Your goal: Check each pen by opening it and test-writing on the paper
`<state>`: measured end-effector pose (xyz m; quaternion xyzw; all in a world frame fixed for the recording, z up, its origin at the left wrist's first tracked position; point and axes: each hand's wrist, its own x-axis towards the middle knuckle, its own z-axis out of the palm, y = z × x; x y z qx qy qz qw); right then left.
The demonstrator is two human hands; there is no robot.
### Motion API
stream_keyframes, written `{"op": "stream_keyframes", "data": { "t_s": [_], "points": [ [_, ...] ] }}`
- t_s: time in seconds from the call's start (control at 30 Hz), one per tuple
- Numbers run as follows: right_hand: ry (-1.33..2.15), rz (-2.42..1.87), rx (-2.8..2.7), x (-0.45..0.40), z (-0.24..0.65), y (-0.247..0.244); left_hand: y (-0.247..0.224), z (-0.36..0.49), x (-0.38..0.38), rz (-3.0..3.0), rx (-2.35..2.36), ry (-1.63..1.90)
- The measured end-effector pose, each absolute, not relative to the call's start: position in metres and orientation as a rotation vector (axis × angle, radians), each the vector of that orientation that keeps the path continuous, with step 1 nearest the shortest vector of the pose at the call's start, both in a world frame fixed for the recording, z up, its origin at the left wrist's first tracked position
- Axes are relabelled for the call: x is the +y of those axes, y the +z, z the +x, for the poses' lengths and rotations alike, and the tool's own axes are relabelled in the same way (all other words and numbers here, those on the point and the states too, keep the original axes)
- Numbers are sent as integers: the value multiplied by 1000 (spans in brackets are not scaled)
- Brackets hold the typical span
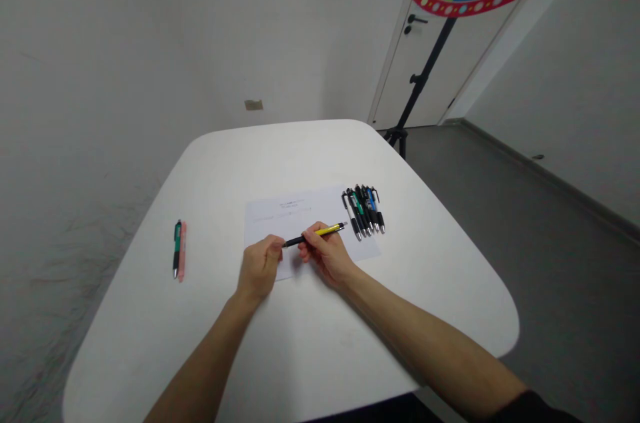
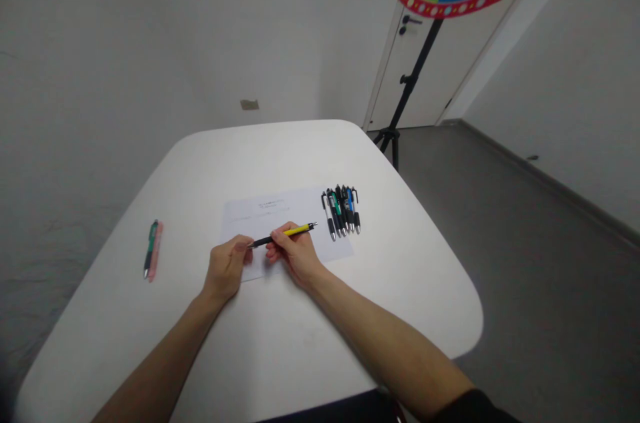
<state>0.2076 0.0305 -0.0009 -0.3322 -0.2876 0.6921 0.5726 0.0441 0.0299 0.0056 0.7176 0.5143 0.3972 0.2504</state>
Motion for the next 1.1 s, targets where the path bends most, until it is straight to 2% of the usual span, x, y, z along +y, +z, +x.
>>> {"op": "stream_keyframes", "data": {
  "t_s": [0.17, 0.4, 0.6, 0.83, 1.1],
  "points": [
    [1604, -796, -622, 34, 210, -3, 7, 47, 31, 2000, 1387, 1238],
    [1626, -790, -646, 32, 209, -3, 6, 46, 31, 1977, 1417, 1084],
    [1614, -796, -624, 34, 210, -6, 4, 47, 31, 1979, 1402, 1265],
    [1619, -803, -634, 33, 210, -3, 2, 45, 32, 1945, 1439, 1121],
    [1620, -803, -602, 33, 211, -3, 3, 46, 30, 1996, 1383, 1293]
  ]
}}
